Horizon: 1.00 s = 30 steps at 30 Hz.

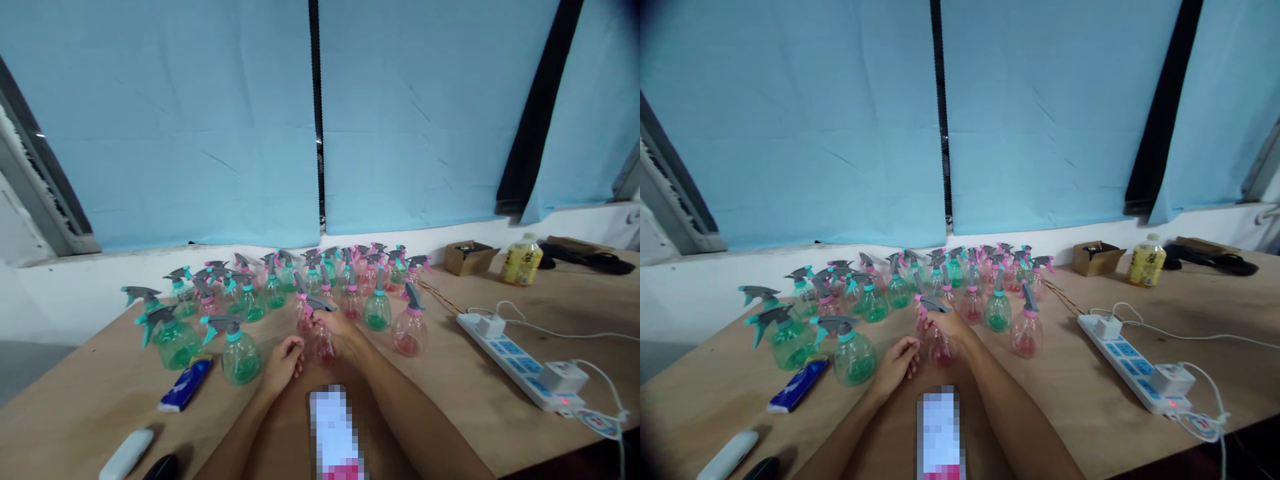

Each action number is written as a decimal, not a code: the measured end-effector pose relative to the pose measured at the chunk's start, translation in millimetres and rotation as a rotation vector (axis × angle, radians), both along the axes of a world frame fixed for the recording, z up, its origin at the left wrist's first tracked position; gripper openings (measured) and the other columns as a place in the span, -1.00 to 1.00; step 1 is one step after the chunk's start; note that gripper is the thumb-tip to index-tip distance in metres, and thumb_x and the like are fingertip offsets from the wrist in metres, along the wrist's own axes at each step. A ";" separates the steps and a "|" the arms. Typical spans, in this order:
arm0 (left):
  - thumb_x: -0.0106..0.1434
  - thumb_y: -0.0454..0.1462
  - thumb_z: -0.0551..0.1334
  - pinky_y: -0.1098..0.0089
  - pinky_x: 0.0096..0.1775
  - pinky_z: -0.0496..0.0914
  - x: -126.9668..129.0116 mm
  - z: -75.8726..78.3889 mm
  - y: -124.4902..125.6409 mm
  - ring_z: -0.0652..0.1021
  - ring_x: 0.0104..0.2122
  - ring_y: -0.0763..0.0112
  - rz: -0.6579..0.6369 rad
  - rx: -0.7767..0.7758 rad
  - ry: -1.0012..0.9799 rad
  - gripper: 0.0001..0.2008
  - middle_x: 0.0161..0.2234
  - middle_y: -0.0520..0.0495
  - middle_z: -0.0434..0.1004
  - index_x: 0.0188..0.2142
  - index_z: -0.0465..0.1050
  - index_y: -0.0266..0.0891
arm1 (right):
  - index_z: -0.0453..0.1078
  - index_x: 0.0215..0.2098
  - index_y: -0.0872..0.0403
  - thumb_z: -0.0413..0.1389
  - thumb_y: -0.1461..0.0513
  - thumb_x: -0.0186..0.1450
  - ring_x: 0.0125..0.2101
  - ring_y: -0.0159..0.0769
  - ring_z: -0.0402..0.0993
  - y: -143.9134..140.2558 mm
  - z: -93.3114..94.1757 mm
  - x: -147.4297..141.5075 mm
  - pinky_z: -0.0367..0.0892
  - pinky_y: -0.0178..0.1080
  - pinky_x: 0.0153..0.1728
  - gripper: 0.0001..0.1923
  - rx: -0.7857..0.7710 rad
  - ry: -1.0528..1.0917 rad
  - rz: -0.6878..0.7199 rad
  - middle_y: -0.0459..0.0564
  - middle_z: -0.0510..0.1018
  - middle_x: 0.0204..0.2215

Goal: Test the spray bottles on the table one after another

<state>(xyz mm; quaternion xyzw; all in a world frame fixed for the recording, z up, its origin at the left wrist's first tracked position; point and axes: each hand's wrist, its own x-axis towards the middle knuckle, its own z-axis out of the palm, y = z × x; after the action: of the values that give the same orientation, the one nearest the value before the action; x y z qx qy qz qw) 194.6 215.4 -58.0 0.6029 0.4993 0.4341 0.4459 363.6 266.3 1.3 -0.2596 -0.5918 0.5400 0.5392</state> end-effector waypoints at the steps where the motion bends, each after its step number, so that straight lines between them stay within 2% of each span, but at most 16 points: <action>1: 0.17 0.01 0.18 0.56 -0.67 0.21 0.0 -0.5 0.3 0.40 -0.67 0.54 -0.003 0.002 0.002 -0.67 -0.56 0.13 0.36 -0.31 0.39 -0.22 | 0.39 -0.54 0.07 0.07 0.30 -0.02 -0.60 -0.42 0.35 0.2 0.3 1.0 0.28 -0.36 -0.53 -0.92 0.011 -0.008 0.003 -0.16 0.45 -0.64; 7: 0.21 -0.02 0.14 0.56 -0.67 0.18 -0.7 -3.0 1.6 0.39 -0.66 0.54 -0.040 0.023 0.038 -0.68 -0.55 0.12 0.36 -0.29 0.40 -0.23 | 0.41 -0.54 0.07 0.06 0.28 -0.02 -0.56 -0.41 0.38 2.0 -1.8 7.2 0.30 -0.36 -0.49 -0.90 0.055 -0.058 0.014 -0.14 0.47 -0.61; 13: 0.24 0.00 0.13 0.56 -0.64 0.16 -1.1 -3.6 -0.1 0.37 -0.65 0.55 -0.072 0.049 0.054 -0.67 -0.53 0.10 0.39 -0.31 0.39 -0.22 | 0.39 -0.53 0.07 0.07 0.27 -0.05 -0.56 -0.39 0.38 -2.7 -2.1 4.2 0.30 -0.35 -0.50 -0.90 -0.050 -0.003 -0.027 -0.13 0.46 -0.62; 20: 0.25 -0.04 0.12 0.55 -0.60 0.14 0.9 0.3 -3.1 0.36 -0.63 0.54 -0.082 0.057 0.081 -0.71 -0.52 0.08 0.41 -0.31 0.39 -0.22 | 0.41 -0.63 0.09 0.06 0.26 -0.08 -0.58 -0.41 0.34 -6.2 9.2 6.2 0.26 -0.35 -0.49 -0.91 -0.033 -0.030 0.077 -0.11 0.45 -0.64; 25: 0.24 -0.05 0.12 0.53 -0.59 0.14 3.8 5.6 -6.4 0.35 -0.64 0.54 -0.087 0.053 0.091 -0.72 -0.53 0.08 0.42 -0.34 0.39 -0.22 | 0.38 -0.68 0.07 0.05 0.25 -0.07 -0.55 -0.39 0.35 -2.1 3.6 8.8 0.24 -0.34 -0.47 -0.90 -0.048 -0.081 0.026 -0.10 0.45 -0.65; 30: 0.25 -0.05 0.10 0.51 -0.56 0.16 4.5 6.9 -7.5 0.36 -0.64 0.53 -0.096 0.078 0.103 -0.71 -0.54 0.08 0.43 -0.35 0.39 -0.23 | 0.40 -0.60 0.07 0.06 0.29 -0.07 -0.56 -0.40 0.36 -4.6 0.9 2.7 0.24 -0.35 -0.49 -0.92 -0.044 0.004 0.004 -0.13 0.46 -0.63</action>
<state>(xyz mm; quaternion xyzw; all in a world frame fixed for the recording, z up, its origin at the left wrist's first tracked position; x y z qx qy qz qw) 199.1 207.9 -51.1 0.6646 0.4746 0.3999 0.4161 366.3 261.7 2.1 -0.2693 -0.5792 0.5544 0.5335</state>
